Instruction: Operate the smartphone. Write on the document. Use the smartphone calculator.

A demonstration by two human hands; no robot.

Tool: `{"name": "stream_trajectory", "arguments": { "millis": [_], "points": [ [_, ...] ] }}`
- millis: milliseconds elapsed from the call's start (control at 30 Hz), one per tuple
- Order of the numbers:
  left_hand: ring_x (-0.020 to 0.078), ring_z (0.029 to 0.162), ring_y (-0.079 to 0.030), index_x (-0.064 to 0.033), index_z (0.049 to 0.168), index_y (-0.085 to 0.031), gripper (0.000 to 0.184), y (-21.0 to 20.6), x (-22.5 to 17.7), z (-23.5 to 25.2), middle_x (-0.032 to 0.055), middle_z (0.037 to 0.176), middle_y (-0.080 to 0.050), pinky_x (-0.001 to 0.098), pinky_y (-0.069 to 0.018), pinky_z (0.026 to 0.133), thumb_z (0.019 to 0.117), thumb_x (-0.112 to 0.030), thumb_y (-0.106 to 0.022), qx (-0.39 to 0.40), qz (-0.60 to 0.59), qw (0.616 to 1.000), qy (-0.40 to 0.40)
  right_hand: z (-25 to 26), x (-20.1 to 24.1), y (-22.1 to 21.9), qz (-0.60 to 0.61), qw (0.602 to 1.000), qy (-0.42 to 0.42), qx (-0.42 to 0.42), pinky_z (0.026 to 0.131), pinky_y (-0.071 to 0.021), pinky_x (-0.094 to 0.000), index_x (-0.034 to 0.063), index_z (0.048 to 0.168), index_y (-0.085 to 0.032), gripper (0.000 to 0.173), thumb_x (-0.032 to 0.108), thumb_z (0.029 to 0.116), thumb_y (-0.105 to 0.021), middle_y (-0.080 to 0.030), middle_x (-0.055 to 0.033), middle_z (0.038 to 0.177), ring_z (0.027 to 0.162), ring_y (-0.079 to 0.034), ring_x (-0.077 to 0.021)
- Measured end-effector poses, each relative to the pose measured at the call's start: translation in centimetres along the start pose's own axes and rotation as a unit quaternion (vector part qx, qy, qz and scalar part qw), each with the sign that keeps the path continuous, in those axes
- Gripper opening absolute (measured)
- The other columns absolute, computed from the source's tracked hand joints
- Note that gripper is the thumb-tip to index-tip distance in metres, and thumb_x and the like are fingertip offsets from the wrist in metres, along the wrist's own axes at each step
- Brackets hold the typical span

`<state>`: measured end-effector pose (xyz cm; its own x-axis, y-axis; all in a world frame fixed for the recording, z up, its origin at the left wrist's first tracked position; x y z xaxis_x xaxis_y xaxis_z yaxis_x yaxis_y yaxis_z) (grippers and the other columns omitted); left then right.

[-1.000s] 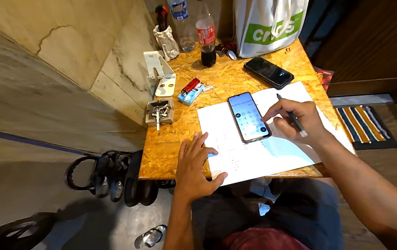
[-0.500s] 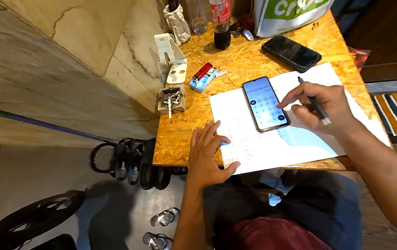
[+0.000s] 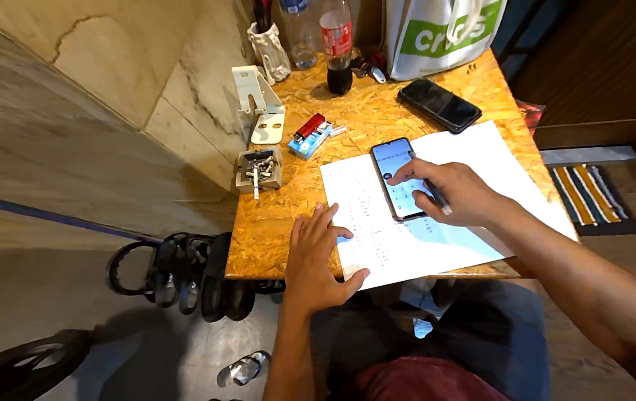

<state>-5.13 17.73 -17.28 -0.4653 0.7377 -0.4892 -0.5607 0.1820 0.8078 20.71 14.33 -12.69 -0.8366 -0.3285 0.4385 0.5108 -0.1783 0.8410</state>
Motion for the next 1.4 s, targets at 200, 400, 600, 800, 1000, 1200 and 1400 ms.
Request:
{"name": "stream_trajectory", "arguments": {
  "millis": [200, 400, 600, 800, 1000, 1200, 1400],
  "points": [
    [0.0204, 0.153, -0.031, -0.0258, 0.116, -0.070, 0.060, 0.0, -0.1, 0.0, -0.0001, 0.157, -0.049, 0.0578, -0.0153, 0.127, 0.0750, -0.071, -0.070, 0.000, 0.005, 1.000, -0.002, -0.5, 0.0, -0.2, 0.005, 1.000, 0.020, -0.018, 0.056, -0.0540, -0.0347, 0.0154, 0.116, -0.068, 0.033, 0.016, 0.0861, -0.054, -0.072, 0.0051, 0.096, 0.066, -0.063, -0.0080],
    [0.0213, 0.153, -0.031, -0.0260, 0.116, -0.071, 0.060, 0.1, -0.1, 0.0, 0.0004, 0.156, -0.050, 0.0581, -0.0162, 0.126, 0.0749, -0.070, -0.071, -0.005, 0.001, 1.000, -0.006, -2.0, 0.0, 1.0, 0.058, 0.995, 0.040, -0.071, 0.046, -0.0450, -0.0248, 0.0136, 0.095, -0.072, 0.020, 0.016, 0.0855, -0.054, -0.069, 0.0066, 0.076, 0.054, -0.053, -0.0013],
    [0.0221, 0.153, -0.032, -0.0259, 0.115, -0.071, 0.061, 0.1, -0.1, 0.1, 0.0014, 0.156, -0.050, 0.0587, -0.0157, 0.126, 0.0747, -0.072, -0.069, 0.000, 0.007, 1.000, -0.004, -2.1, -0.6, 0.8, 0.042, 0.996, 0.018, -0.070, 0.047, -0.0447, -0.0269, 0.0146, 0.103, -0.072, 0.024, 0.017, 0.0861, -0.055, -0.068, 0.0065, 0.078, 0.054, -0.052, -0.0028],
    [0.0220, 0.152, -0.033, -0.0261, 0.115, -0.071, 0.060, 0.1, 0.0, -0.1, 0.0013, 0.155, -0.051, 0.0585, -0.0164, 0.126, 0.0745, -0.071, -0.070, -0.009, -0.003, 1.000, -0.004, -2.7, -1.7, 2.4, 0.037, 0.993, -0.009, -0.109, 0.044, -0.0430, -0.0260, 0.0125, 0.096, -0.072, 0.020, 0.014, 0.0853, -0.055, -0.067, 0.0063, 0.074, 0.052, -0.051, -0.0028],
    [0.0222, 0.152, -0.033, -0.0258, 0.116, -0.070, 0.062, 0.1, -0.1, -0.1, 0.0012, 0.156, -0.050, 0.0588, -0.0166, 0.126, 0.0748, -0.072, -0.069, -0.004, 0.007, 1.000, -0.002, -2.9, -1.6, 2.9, 0.047, 0.990, -0.007, -0.136, 0.045, -0.0418, -0.0248, 0.0106, 0.097, -0.072, 0.022, 0.014, 0.0852, -0.053, -0.067, 0.0045, 0.076, 0.052, -0.049, -0.0023],
    [0.0203, 0.153, -0.031, -0.0235, 0.120, -0.069, 0.065, 0.0, 0.0, -0.2, -0.0001, 0.156, -0.050, 0.0585, -0.0155, 0.127, 0.0758, -0.071, -0.070, -0.002, 0.000, 1.000, 0.001, -2.9, -1.8, 2.7, 0.066, 0.989, -0.017, -0.133, 0.045, -0.0391, -0.0218, 0.0094, 0.102, -0.072, 0.025, 0.012, 0.0855, -0.053, -0.068, 0.0037, 0.079, 0.052, -0.046, -0.0010],
    [0.0190, 0.154, -0.029, -0.0218, 0.128, -0.066, 0.071, 0.0, 0.1, -0.2, -0.0009, 0.157, -0.048, 0.0593, -0.0151, 0.127, 0.0753, -0.069, -0.073, -0.006, -0.007, 1.000, 0.004, -2.8, -1.7, 2.6, 0.064, 0.988, -0.020, -0.139, 0.044, -0.0339, -0.0219, 0.0089, 0.103, -0.071, 0.026, 0.013, 0.0862, -0.052, -0.063, 0.0033, 0.073, 0.051, -0.042, -0.0015]
  ]
}}
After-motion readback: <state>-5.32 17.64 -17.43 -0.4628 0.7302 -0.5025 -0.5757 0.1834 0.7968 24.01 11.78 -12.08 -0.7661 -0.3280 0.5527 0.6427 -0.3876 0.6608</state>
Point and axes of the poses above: each hand's wrist, its own z-axis towards the middle knuckle, its own y-axis out of the back of the hand, x = y × z, the point moved 6 cm from there along z, towards the middle knuckle
